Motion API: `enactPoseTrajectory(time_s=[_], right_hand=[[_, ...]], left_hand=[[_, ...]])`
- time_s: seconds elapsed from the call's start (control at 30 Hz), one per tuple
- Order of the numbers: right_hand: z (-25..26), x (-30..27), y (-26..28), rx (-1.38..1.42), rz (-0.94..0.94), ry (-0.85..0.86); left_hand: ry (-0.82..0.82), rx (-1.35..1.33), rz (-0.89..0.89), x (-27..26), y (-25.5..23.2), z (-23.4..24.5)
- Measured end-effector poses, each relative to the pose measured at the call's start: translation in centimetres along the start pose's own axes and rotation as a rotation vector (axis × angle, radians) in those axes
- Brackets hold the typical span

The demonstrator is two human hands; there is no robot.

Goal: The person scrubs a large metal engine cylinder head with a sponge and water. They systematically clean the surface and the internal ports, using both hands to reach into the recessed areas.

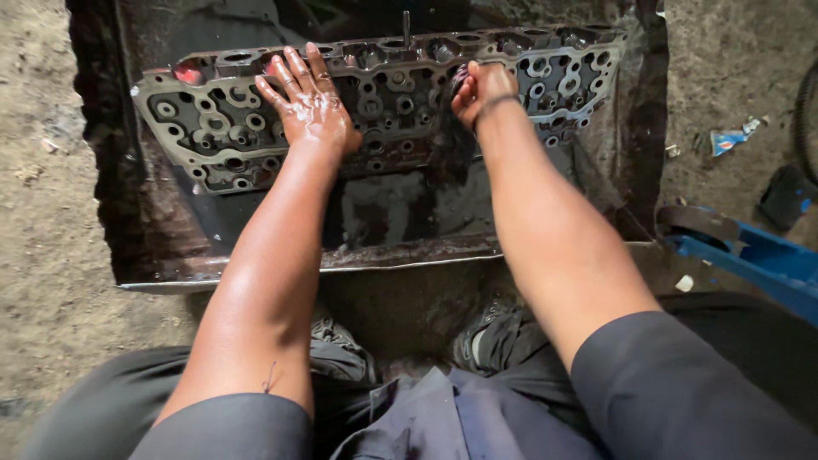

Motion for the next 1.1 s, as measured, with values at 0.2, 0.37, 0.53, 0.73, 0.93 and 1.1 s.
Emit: enactPoseTrajectory(time_s=[0.2, 0.37, 0.53, 0.73, 0.93, 1.1], right_hand=[[7.6, -3.7, -5.6, 0.166, 0.026, 0.477], [18.6, -0.8, -10.9, -0.147, -0.048, 0.316], [26.8, 1.3, -10.2, -1.465, 0.201, -0.636], [20.6, 2.7, -15.1, -1.736, 0.601, 0.030], [18.6, -2.9, -11.6, -1.556, 0.551, -0.567], [20.3, -0.3, -13.8, -1.483, 0.397, -0.131]], left_hand=[[0.041, -0.046, -0.004, 0.5, 0.5, -0.6], [-0.031, -0.038, -0.025, 1.1, 0.6, -1.4], [0.110, -0.014, -0.006, 0.3, 0.5, 0.1], [0.240, 0.003, 0.007, -0.5, 0.0, 2.5], [0.195, -0.024, -0.010, -0.6, 0.3, 2.5], [0.153, -0.036, 0.040, -0.2, 0.1, 1.7]])
Point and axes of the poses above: each hand's wrist, its own x-axis towards the middle knuckle, its own z-axis out of the back of the hand, y = z × x, the point moved 4 cm from there along x, towards the middle knuckle, and after that the axes turned 2 degrees about y, right-handed, at the moved point
